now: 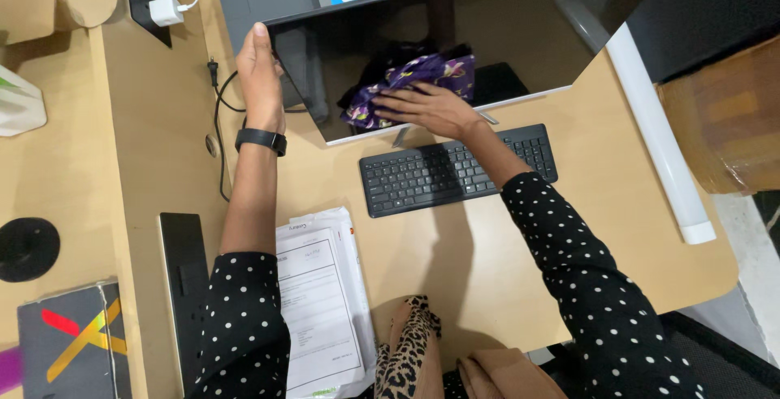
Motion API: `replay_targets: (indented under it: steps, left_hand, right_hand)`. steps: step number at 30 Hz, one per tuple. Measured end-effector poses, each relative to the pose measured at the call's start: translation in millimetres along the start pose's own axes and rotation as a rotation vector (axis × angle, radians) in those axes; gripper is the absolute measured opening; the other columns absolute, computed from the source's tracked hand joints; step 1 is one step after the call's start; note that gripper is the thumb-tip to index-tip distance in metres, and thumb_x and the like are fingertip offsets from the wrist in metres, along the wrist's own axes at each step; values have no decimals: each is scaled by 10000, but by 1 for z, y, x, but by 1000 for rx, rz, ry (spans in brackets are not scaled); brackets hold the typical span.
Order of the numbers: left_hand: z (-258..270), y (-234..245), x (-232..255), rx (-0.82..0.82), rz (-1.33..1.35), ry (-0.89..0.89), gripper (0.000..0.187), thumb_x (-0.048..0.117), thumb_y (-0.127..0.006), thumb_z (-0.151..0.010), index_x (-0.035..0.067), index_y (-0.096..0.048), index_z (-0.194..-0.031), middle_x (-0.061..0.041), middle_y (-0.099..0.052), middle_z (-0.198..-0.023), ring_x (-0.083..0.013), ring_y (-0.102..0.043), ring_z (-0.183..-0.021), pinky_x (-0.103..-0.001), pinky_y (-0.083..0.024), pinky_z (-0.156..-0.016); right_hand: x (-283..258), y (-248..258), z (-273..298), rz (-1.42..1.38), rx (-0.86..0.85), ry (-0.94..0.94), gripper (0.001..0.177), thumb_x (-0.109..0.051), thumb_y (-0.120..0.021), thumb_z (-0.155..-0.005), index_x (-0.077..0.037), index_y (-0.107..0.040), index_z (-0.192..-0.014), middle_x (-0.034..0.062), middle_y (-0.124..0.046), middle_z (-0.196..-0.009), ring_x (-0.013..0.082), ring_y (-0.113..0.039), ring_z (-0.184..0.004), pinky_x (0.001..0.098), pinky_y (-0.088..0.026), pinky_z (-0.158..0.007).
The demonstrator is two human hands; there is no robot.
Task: The person wipes a keyboard, a monitor screen, and an office chair using a cloth.
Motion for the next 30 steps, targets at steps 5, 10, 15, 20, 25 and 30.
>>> replay_targets:
  steps: [5, 10, 15, 20, 25, 30]
  left_hand:
    - [-1, 1, -1, -14, 14, 8, 401, 496, -481, -1105, 177, -500, -862, 92, -345, -758, -44, -336, -684, -235, -314, -616]
    - [4, -2, 4, -25, 15, 37, 390, 508, -459, -1096, 186, -541, -891, 103, -399, -786, -40, -365, -719, -231, -346, -656]
    - [9, 0, 5, -17, 7, 28, 391, 516, -466, -1101, 186, -544, -906, 109, -394, -816, -30, -377, -752, -228, -348, -674]
    - [6, 0, 1, 17, -5, 13, 399, 514, -474, -1098, 181, -525, -883, 100, -350, -783, -41, -338, -705, -235, -309, -621]
    - [7, 0, 2, 13, 5, -3, 406, 512, -470, -1108, 178, -492, -879, 100, -319, -785, -39, -306, -700, -231, -282, -613]
    - [8, -2, 3, 41, -18, 10, 402, 523, -478, -1082, 177, -568, -897, 96, -345, -767, -42, -329, -691, -231, -306, -618]
  right_hand:
    - [69, -5, 76, 222, 107, -345, 786, -91, -629, -993, -455, -391, -1649, -87, -291, -1713, 148, -288, -1574, 489, -220, -1316]
    - [118, -26, 172, 9, 354, -820, 712, -13, -645, -943, -264, -438, -1576, 103, -247, -1734, 331, -207, -1601, 565, -134, -1313]
    - [146, -128, 258, -494, 570, -1488, 845, 27, -566, -1005, -6, -70, -1688, 215, -96, -1752, 411, -131, -1625, 440, -106, -1344]
    - [99, -195, 228, -755, 614, -1556, 904, -5, -595, -967, 21, 25, -1625, 289, -119, -1697, 417, -163, -1575, 407, -117, -1288]
    - [21, -198, 118, -1338, 585, -1881, 884, -139, -492, -942, 20, 71, -1605, 293, -430, -1529, 376, -477, -1381, 371, -353, -1168]
    - [-63, -165, 12, -1810, 547, -1818, 767, -94, -468, -961, -8, -174, -1663, 424, -597, -1314, 286, -550, -927, 405, -473, -756]
Point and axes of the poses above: each hand's wrist, its own z-axis away from the middle knuckle, its own y-axis out of the back of the hand, x = y × z, the point moved 6 cm from there along -z, towards the middle knuckle
